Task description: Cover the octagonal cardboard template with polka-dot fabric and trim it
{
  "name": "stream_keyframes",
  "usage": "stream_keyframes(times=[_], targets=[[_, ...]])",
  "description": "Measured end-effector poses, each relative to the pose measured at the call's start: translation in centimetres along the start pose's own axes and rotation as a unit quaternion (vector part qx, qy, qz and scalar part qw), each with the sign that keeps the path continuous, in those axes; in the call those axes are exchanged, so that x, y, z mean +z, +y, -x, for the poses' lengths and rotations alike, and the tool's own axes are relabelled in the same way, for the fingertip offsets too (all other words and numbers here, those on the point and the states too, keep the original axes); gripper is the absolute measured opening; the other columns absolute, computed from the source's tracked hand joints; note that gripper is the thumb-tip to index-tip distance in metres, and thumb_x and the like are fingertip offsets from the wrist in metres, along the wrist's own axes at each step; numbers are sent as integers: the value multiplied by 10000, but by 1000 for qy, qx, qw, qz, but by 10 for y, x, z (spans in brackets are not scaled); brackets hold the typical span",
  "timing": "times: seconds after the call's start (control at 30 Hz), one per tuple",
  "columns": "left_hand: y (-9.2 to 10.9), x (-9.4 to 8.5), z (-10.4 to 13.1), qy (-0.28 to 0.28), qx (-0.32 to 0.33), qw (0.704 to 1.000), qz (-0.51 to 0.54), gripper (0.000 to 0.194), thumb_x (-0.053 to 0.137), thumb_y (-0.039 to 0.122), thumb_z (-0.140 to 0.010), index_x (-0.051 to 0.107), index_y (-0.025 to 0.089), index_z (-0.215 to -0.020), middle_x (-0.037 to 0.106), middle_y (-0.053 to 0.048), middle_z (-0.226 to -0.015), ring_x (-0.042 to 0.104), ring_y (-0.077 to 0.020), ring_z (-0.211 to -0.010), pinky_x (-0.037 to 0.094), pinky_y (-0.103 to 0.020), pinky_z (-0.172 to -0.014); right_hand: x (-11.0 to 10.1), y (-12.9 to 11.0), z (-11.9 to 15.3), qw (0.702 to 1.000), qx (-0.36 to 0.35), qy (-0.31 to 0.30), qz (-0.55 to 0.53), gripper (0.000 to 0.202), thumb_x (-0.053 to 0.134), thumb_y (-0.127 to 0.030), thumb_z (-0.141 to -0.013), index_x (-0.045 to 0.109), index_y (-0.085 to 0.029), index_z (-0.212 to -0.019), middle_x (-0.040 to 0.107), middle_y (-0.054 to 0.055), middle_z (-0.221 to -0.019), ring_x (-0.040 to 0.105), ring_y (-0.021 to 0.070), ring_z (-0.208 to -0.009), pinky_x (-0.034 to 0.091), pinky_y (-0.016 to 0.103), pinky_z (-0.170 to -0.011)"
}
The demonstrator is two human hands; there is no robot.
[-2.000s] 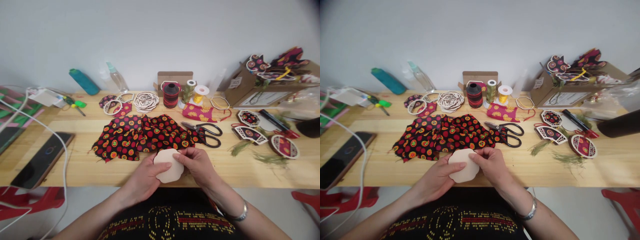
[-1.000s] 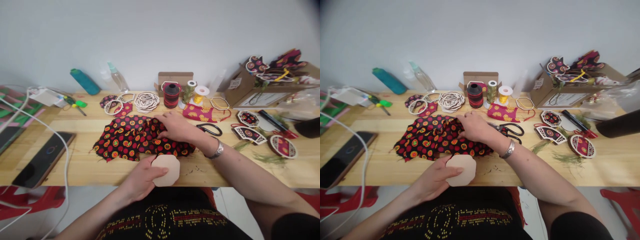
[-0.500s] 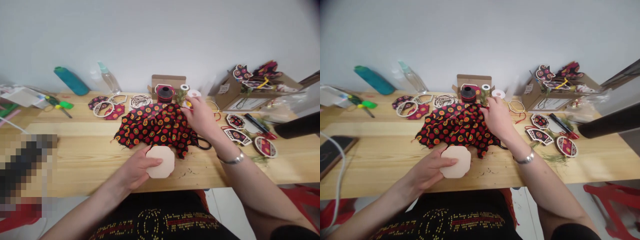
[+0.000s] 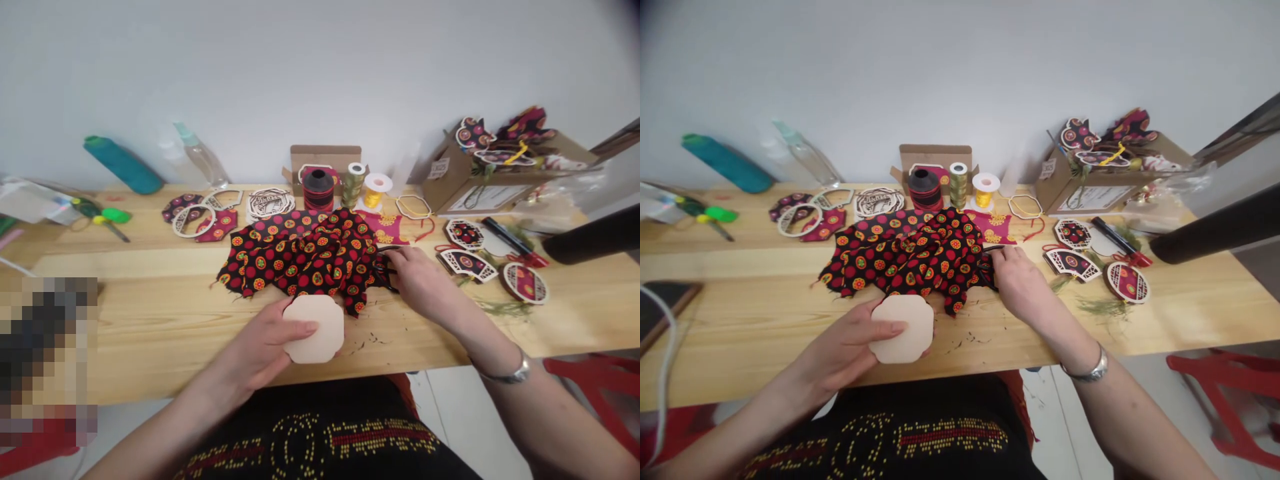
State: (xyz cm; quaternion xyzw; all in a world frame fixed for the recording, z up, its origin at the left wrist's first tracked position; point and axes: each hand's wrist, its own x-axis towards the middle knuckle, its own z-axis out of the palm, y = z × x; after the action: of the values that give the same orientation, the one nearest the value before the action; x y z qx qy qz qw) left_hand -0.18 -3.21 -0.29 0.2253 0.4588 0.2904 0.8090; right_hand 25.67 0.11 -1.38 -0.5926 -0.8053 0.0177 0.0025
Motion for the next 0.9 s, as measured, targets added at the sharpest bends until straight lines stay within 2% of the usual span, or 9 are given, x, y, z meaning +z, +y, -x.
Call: stream_keyframes(times=[0.17,0.27,0.3,0.4,0.5,0.6,0.67,0.77,0.9], targets=[[1,0,3,-43,1,999,-1,267,736,138,-670,686,131,-932,731,-115,-877,700,-270,-759,557,-401,-711,-19,6,11,994,65,-45,82,263,440,9,-753,612,-83,-929,598,175,-898,607,268,-784,449,344,-672],[1,2,3,-68,-4,998,15,274,719,118,-689,679,129,-960,729,-127,-902,699,-290,-811,560,-452,-749,-28,26,31,985,139,-12,102,160,479,-63,-777,604,-106,-867,612,171,-872,613,286,-801,435,345,-654],[2,2,2,-72,-4,997,22,281,721,109,-686,678,124,-964,729,-131,-907,700,-293,-816,562,-461,-751,-31,33,38,983,165,9,84,110,523,-164,-798,598,-120,-866,615,168,-868,609,298,-804,434,354,-646],[2,4,0,-90,-4,995,34,304,723,98,-688,678,119,-988,731,-142,-937,703,-303,-823,571,-468,-739,-38,44,58,970,218,59,-85,264,596,-399,-761,573,-175,-901,621,113,-819,588,271,-714,430,360,-605],[3,5,-2,-92,-3,995,30,302,721,101,-700,683,111,-999,733,-152,-962,709,-294,-812,580,-413,-708,-45,32,74,922,128,59,-359,447,536,-624,-758,560,-219,-946,604,81,-817,566,233,-688,454,353,-617],[4,6,-3,-80,-1,996,25,310,739,111,-687,687,102,-993,735,-156,-952,712,-282,-787,582,-379,-687,-47,9,83,856,12,-59,-513,645,396,-786,-765,616,-221,-985,606,95,-833,566,221,-709,480,339,-633],[4,6,-3,-62,3,998,25,334,759,112,-662,685,106,-988,736,-147,-930,709,-273,-768,582,-388,-689,-44,-3,84,829,-17,-127,-544,631,412,-752,-798,640,-209,-1024,607,82,-820,556,198,-691,489,323,-635],[3,5,-3,-27,8,999,24,383,787,109,-619,677,111,-985,735,-133,-909,701,-256,-742,580,-385,-674,-36,-10,79,819,-23,-165,-549,539,474,-665,-832,668,-196,-1013,615,57,-767,528,162,-618,486,293,-586],[3,5,-2,-27,1,999,27,374,792,111,-609,679,98,-965,735,-139,-903,699,-252,-731,578,-375,-664,-34,-11,66,847,-27,-158,-507,491,485,-613,-850,703,-180,-928,648,73,-776,554,168,-649,478,266,-578]])
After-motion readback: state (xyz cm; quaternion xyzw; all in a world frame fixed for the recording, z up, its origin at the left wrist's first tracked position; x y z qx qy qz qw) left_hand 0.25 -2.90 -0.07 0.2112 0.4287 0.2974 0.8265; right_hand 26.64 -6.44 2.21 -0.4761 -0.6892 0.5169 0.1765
